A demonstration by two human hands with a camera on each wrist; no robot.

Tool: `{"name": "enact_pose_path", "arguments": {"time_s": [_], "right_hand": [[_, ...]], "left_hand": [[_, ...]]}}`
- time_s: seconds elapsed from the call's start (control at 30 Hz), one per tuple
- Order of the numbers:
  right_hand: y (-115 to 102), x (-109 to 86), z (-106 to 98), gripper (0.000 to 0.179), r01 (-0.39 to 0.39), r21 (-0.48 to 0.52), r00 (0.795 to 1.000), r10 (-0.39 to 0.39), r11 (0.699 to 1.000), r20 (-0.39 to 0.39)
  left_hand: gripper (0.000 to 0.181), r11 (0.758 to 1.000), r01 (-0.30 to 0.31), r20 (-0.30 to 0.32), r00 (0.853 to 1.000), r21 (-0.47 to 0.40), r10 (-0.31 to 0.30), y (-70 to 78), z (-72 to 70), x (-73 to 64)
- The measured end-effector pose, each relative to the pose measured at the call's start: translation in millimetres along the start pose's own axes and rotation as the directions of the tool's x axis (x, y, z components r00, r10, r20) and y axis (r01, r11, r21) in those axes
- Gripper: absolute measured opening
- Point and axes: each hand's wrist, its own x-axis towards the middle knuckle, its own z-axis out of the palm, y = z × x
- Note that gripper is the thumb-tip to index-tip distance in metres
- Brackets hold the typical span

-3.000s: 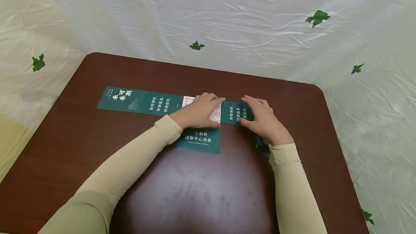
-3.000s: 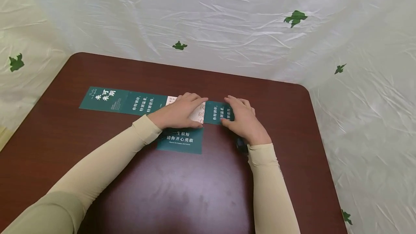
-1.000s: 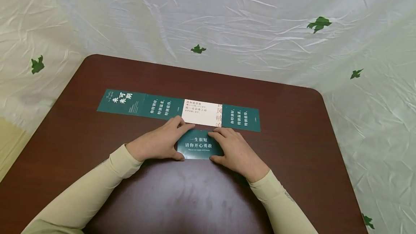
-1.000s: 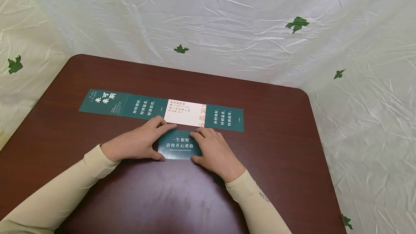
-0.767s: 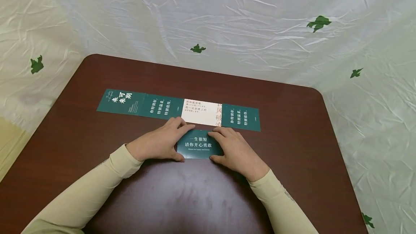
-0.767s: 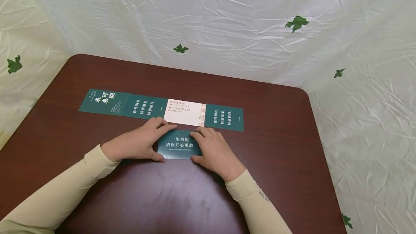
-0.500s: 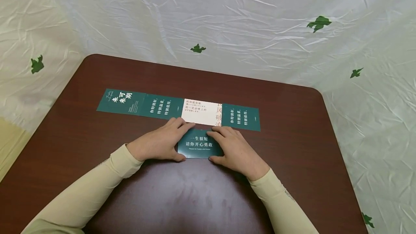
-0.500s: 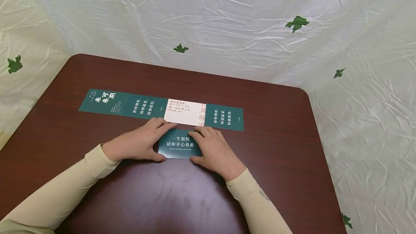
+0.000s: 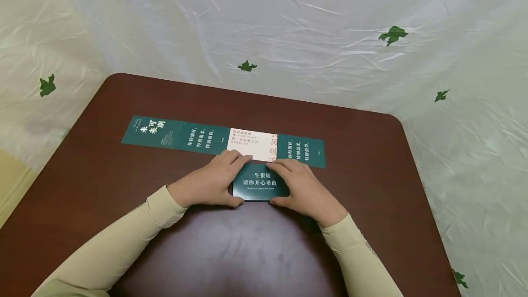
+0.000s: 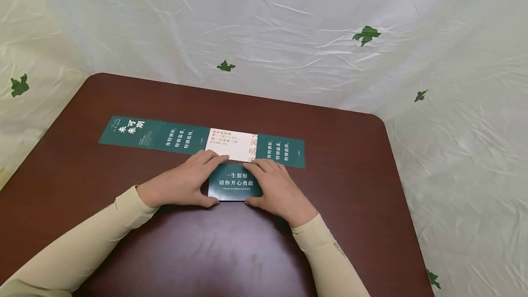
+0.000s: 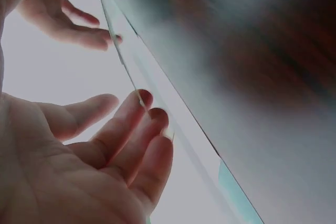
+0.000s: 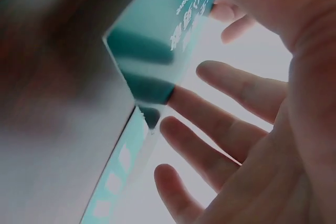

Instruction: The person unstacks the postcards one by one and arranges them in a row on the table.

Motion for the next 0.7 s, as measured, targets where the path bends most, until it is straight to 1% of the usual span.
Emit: {"name": "enact_pose_path", "arguments": {"time_s": [0.07,0.13,0.3,0.43,0.5,0.6,0.7], "right_hand": [[7.7,-4.6,-4.8,0.088,-0.006,0.002,1.000,0.006,1.000,-0.017],[17.4,-9.1,-9.9,0.088,-0.022,-0.003,0.999,0.022,1.000,-0.025],[46.1,-22.1,-21.8,0.089,-0.083,-0.004,0.996,0.083,0.997,-0.015],[72.8,-33.9,-33.7,0.087,-0.154,-0.002,0.988,0.154,0.988,0.009],[87.2,-38.8,-41.3,0.085,-0.194,-0.007,0.981,0.194,0.981,0.018],[108.3,-43.8,-53.2,0.085,-0.254,-0.007,0.967,0.254,0.967,0.020],[127.2,-46.0,-63.0,0.087,-0.309,0.007,0.951,0.309,0.951,0.017]], "left_hand": [[0.102,1.000,-0.014,-0.009,1.000,0.024,0.015,4.2,0.8,9.6],[0.103,0.999,-0.024,-0.006,1.000,0.044,0.024,8.8,1.0,23.1],[0.107,0.996,-0.049,0.046,0.998,0.079,0.045,21.2,7.3,64.3],[0.108,0.990,-0.082,0.093,0.993,0.118,0.071,33.5,15.7,103.7],[0.108,0.988,-0.087,0.107,0.991,0.129,0.074,40.8,18.3,125.3],[0.109,0.987,-0.075,0.128,0.990,0.139,0.057,51.5,21.2,157.7],[0.109,0.990,-0.057,0.140,0.989,0.131,0.038,60.2,25.1,186.2]]}}
